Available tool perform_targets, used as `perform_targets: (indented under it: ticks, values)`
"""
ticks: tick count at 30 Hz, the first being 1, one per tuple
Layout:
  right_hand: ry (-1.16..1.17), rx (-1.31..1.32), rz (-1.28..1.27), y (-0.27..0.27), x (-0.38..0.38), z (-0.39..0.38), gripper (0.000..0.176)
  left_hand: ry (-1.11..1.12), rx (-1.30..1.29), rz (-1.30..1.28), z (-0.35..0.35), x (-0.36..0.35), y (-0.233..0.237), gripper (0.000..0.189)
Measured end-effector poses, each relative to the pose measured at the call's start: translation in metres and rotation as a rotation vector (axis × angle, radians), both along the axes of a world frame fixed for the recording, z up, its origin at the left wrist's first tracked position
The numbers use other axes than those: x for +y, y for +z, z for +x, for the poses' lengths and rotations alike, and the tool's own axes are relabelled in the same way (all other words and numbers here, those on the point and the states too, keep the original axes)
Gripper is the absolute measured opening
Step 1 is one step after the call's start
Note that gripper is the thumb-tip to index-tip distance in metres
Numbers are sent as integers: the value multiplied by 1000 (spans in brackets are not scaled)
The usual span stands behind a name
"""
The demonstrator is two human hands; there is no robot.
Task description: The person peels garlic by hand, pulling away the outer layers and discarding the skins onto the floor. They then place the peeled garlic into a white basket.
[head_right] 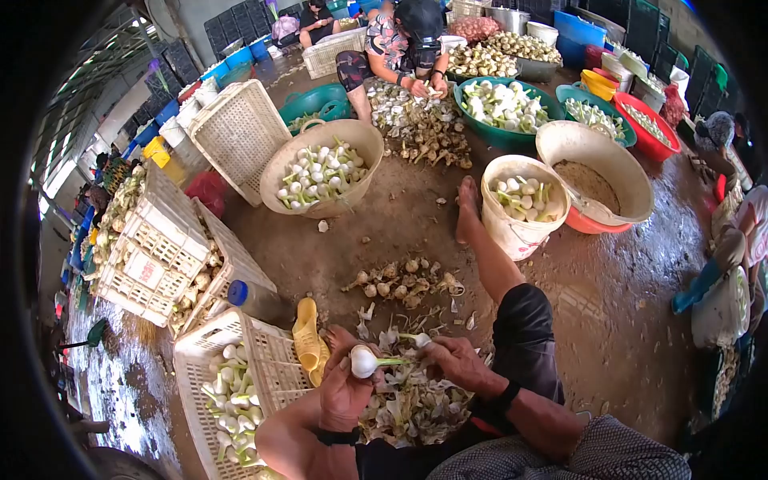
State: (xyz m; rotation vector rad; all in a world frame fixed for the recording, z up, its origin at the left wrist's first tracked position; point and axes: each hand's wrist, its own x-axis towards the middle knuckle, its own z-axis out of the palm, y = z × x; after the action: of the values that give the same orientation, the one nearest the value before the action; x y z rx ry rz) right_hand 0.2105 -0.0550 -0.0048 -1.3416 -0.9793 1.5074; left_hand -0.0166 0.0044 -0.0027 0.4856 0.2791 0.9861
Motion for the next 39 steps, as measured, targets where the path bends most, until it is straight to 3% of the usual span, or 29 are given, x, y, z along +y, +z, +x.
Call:
perform_targets:
  ticks: [8,14,16,20,22,28,30,39]
  values:
    - [203,-166,306,35,1,-12,35,-67,103,30,-1,0,-3,32]
    - [280,-45,84,32,0,-9,27,-78,120,31,1,-2,-1,32]
    - [245,207,-32,34,-1,-11,24,-89,97,19,1,-2,0,33]
    - [282,259,-10,24,-5,-11,24,-154,61,-10,1,-3,7,35]
    - [224,419,-56,24,-6,-14,25,-167,52,-12,1,-3,7,36]
    - [210,392,-81,37,-6,-11,27,-77,124,143,8,-3,12,46]
    - [196,375,-73,39,-7,-12,27,-92,368,247,6,-4,19,54]
    - [105,592,-130,51,-9,-23,25,-169,419,168,3,-8,14,55]
